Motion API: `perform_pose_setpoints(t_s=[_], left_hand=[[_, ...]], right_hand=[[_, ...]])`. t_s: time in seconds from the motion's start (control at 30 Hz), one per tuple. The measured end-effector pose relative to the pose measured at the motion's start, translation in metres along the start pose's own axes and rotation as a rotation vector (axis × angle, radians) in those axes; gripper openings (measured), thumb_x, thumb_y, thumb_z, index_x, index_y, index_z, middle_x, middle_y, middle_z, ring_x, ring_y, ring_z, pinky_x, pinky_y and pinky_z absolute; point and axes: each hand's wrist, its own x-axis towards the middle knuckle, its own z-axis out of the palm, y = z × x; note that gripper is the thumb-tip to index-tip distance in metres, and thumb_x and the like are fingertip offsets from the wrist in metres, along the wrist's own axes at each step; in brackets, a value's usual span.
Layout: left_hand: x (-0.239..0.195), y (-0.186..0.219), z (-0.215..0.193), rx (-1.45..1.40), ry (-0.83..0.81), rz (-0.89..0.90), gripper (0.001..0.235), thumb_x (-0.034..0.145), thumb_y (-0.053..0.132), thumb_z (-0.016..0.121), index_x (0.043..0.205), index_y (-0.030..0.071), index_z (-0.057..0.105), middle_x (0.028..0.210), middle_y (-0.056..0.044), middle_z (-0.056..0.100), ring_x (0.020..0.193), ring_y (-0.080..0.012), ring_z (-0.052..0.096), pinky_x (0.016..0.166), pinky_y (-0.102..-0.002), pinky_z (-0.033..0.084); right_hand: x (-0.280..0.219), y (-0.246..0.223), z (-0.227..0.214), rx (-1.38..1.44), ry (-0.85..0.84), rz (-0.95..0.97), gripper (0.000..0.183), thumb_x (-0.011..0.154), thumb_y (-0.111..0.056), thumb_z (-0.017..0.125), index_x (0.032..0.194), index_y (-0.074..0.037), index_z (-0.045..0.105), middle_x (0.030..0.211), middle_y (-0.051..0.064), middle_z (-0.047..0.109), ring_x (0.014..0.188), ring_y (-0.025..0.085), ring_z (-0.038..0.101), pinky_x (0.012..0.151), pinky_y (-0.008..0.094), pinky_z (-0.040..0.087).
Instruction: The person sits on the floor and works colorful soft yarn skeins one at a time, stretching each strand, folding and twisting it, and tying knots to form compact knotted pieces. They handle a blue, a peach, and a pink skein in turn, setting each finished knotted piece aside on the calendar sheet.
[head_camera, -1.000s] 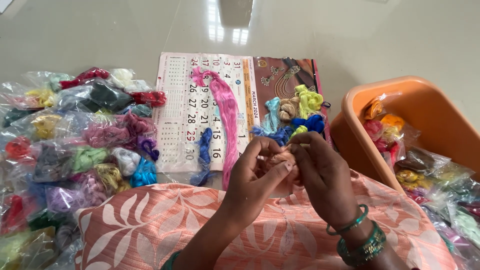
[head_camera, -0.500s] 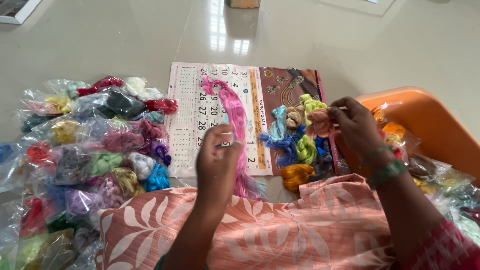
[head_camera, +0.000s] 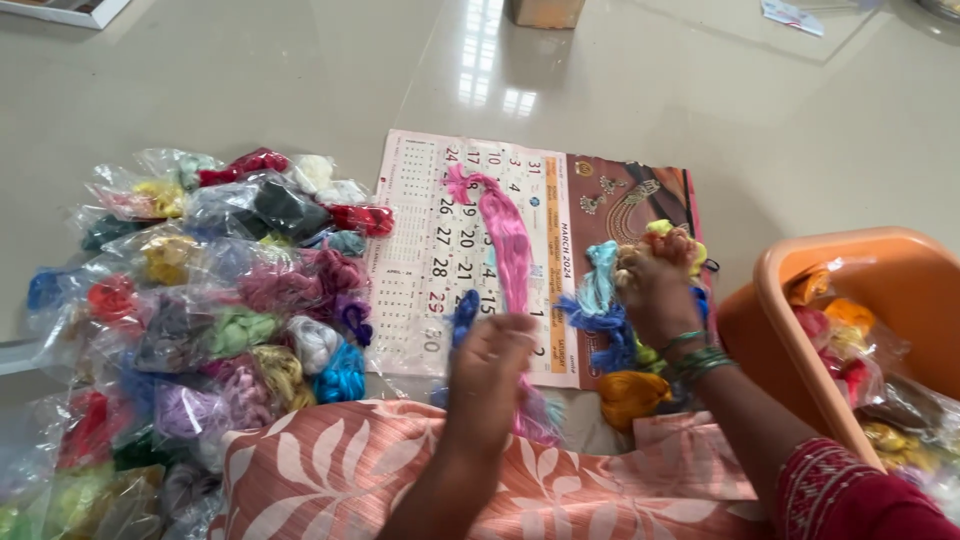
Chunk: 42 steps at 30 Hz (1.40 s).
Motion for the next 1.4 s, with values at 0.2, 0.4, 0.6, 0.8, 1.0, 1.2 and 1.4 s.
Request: perform_pose_setpoints(t_s=[0.2,0.4,0.6,0.8,1.0,1.2,1.4], left_hand=[[0.013,-0.068,0.006,-0.07,-0.316,0.019,0.011,0.094,0.012,0.065,0.101,0.003,0.066,0.092,-0.001,0.069,0.08,-0.0062,0.062,0.072,-0.021,0.051],[-0.001,-0.043,0.01,0.073,-0.288,0.019,0.014,0.093,0.012,0.065,0.102,0.001,0.066,0.089,-0.003,0.07,0.077,-0.0063,0.062,0.068,-0.022,0.051],[-0.031,-0.009,0.02,0.378,-0.303,-0.004,0.019,0.09,0.019,0.067,0.101,0.003,0.067,0.085,-0.004,0.07,0.075,-0.0087,0.064,0.069,-0.026,0.053],[-0.04,-0.002,0.022,0.372,-0.346,0.008,0.017,0.092,0.016,0.062,0.1,0.002,0.067,0.083,-0.003,0.069,0.075,-0.0086,0.065,0.069,-0.027,0.053],[-0.024,-0.003,0.017,0.246,-0.176,0.033,0.015,0.091,0.013,0.06,0.093,0.003,0.071,0.077,0.0,0.07,0.071,-0.0062,0.065,0.068,-0.025,0.053],[-0.005,-0.012,0.005,0.339,-0.056,0.045,0.015,0.089,0.013,0.061,0.09,0.005,0.073,0.07,-0.002,0.065,0.062,-0.0079,0.056,0.06,-0.027,0.047],[-0.002,-0.011,0.003,0.392,-0.088,0.059,0.014,0.088,0.014,0.061,0.089,0.005,0.073,0.069,-0.001,0.066,0.062,-0.0064,0.058,0.059,-0.025,0.047]], right_hand=[[-0.036,-0.065,0.11,0.099,-0.205,-0.381,0.057,0.077,-0.021,0.072,0.132,-0.01,0.065,0.114,0.024,0.067,0.107,0.042,0.06,0.09,0.049,0.05],[-0.023,-0.059,0.104,-0.069,-0.391,-0.342,0.036,0.079,-0.022,0.074,0.114,-0.012,0.074,0.107,0.021,0.071,0.1,0.04,0.064,0.083,0.048,0.052],[0.0,-0.043,0.074,-0.125,-0.789,-0.217,0.016,0.083,-0.018,0.069,0.096,-0.016,0.079,0.092,0.013,0.077,0.083,0.029,0.074,0.074,0.039,0.058],[0.049,-0.091,0.06,-0.095,-0.533,-0.015,0.028,0.087,-0.032,0.072,0.112,-0.021,0.078,0.103,0.012,0.077,0.092,0.03,0.076,0.087,0.041,0.058],[0.096,-0.112,0.124,-0.161,-0.425,-0.041,0.052,0.088,-0.039,0.073,0.137,-0.024,0.065,0.138,0.018,0.059,0.123,0.041,0.056,0.101,0.049,0.045],[0.147,0.003,0.218,0.582,-0.425,0.346,0.047,0.101,-0.028,0.053,0.145,-0.014,0.064,0.127,0.011,0.075,0.114,0.057,0.059,0.1,0.061,0.049],[0.113,-0.087,0.023,1.178,-0.227,0.316,0.03,0.1,-0.016,0.061,0.124,0.0,0.072,0.116,0.011,0.073,0.105,0.018,0.069,0.096,0.031,0.054]])
